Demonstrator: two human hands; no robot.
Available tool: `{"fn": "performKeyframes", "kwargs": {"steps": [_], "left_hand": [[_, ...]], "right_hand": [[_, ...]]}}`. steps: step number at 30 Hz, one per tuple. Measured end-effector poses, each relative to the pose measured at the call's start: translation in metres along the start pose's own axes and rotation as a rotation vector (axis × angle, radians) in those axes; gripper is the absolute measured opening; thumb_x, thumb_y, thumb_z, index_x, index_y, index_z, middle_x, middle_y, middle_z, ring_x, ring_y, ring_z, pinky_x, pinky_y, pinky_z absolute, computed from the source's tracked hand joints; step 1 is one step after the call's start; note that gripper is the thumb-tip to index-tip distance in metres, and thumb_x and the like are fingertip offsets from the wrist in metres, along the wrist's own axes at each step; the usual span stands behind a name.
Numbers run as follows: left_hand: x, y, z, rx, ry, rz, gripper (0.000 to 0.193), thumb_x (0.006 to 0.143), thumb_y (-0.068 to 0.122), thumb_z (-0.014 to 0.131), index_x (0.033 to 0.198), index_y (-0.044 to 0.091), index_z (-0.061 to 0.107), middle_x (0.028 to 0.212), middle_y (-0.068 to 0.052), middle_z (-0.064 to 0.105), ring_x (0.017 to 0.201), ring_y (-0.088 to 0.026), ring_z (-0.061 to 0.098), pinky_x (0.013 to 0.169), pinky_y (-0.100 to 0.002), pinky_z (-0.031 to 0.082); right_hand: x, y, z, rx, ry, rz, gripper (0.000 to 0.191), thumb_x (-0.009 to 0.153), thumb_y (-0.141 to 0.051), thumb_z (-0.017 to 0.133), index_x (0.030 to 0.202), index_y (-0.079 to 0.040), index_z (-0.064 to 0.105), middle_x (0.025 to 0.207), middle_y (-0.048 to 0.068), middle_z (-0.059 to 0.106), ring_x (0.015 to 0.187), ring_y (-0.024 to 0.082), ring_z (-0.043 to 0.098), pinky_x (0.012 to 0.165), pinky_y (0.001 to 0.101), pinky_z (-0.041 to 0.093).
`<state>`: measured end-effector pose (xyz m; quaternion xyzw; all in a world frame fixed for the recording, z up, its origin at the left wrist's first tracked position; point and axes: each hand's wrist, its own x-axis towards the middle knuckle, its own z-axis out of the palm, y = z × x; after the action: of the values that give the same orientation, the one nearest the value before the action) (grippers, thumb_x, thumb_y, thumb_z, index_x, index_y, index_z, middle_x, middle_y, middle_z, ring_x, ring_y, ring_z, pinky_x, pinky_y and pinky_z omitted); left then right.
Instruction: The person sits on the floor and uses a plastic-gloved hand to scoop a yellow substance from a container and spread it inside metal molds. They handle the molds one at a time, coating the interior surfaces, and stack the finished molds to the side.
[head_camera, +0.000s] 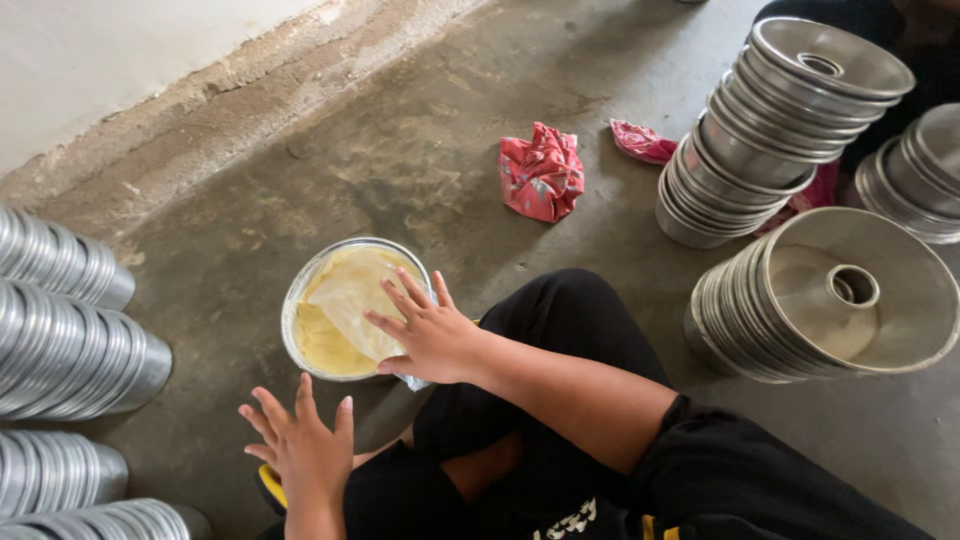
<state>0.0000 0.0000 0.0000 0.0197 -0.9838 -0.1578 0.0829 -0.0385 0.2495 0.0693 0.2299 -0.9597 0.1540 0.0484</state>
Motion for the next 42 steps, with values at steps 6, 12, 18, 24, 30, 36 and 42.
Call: {"fn": "performKeyframes", "kwargs": {"steps": [6,12,18,24,30,36,42], "left_hand": [[0.0,0.001,0.0,-0.002,-0.014,-0.016,0.079,0.085,0.055,0.065,0.153,0.019,0.045,0.167,-0.031,0.009,0.155,-0.051,-0.003,0.11,-0.081,0.011],[-0.004,0.003,-0.002,0.021,-0.037,-0.036,0.078,0.086,0.055,0.064,0.153,0.02,0.045,0.167,-0.031,0.008,0.155,-0.05,-0.004,0.11,-0.08,0.012],[-0.007,0.012,-0.003,0.008,-0.026,-0.031,0.078,0.086,0.055,0.064,0.153,0.02,0.045,0.167,-0.031,0.009,0.155,-0.05,-0.003,0.11,-0.08,0.012],[-0.01,0.022,-0.009,0.01,-0.023,-0.044,0.077,0.086,0.055,0.064,0.153,0.021,0.045,0.167,-0.029,0.01,0.155,-0.05,-0.001,0.111,-0.079,0.014],[-0.013,0.029,-0.015,-0.005,-0.019,-0.049,0.077,0.086,0.053,0.065,0.152,0.02,0.045,0.167,-0.03,0.01,0.155,-0.051,0.0,0.111,-0.078,0.015],[-0.016,0.042,-0.019,0.009,-0.025,-0.051,0.077,0.086,0.053,0.066,0.152,0.02,0.045,0.166,-0.03,0.009,0.154,-0.051,0.001,0.112,-0.077,0.015],[0.003,0.027,-0.051,0.027,-0.046,-0.063,0.077,0.087,0.052,0.067,0.152,0.02,0.043,0.165,-0.03,0.01,0.153,-0.05,0.002,0.112,-0.076,0.015]], "right_hand": [[0.001,0.0,-0.002,0.0,-0.018,-0.001,0.082,0.089,-0.062,0.061,0.156,-0.02,0.04,0.166,0.023,0.021,0.156,0.044,0.005,0.115,0.0765,0.009],[-0.003,-0.002,-0.006,0.006,-0.027,-0.007,0.081,0.09,-0.063,0.06,0.156,-0.02,0.04,0.166,0.024,0.02,0.156,0.044,0.004,0.116,0.0761,0.009],[-0.007,0.002,-0.008,0.004,-0.04,0.001,0.082,0.09,-0.063,0.06,0.157,-0.021,0.039,0.166,0.023,0.02,0.156,0.043,0.003,0.116,0.0756,0.008],[-0.012,0.002,-0.019,-0.02,-0.047,-0.003,0.082,0.09,-0.063,0.059,0.157,-0.021,0.038,0.166,0.022,0.02,0.156,0.042,0.003,0.116,0.0743,0.008],[-0.015,0.003,-0.026,-0.006,-0.071,0.009,0.081,0.09,-0.063,0.059,0.157,-0.021,0.038,0.166,0.023,0.018,0.156,0.042,0.002,0.116,0.0739,0.008],[-0.019,0.008,-0.035,-0.016,-0.086,0.01,0.081,0.09,-0.061,0.06,0.157,-0.022,0.038,0.167,0.022,0.016,0.156,0.042,0.001,0.116,0.074,0.008],[0.008,-0.008,-0.035,-0.013,-0.139,0.025,0.081,0.09,-0.061,0.059,0.157,-0.022,0.036,0.168,0.02,0.011,0.155,0.041,0.0,0.116,0.0738,0.006]]}}
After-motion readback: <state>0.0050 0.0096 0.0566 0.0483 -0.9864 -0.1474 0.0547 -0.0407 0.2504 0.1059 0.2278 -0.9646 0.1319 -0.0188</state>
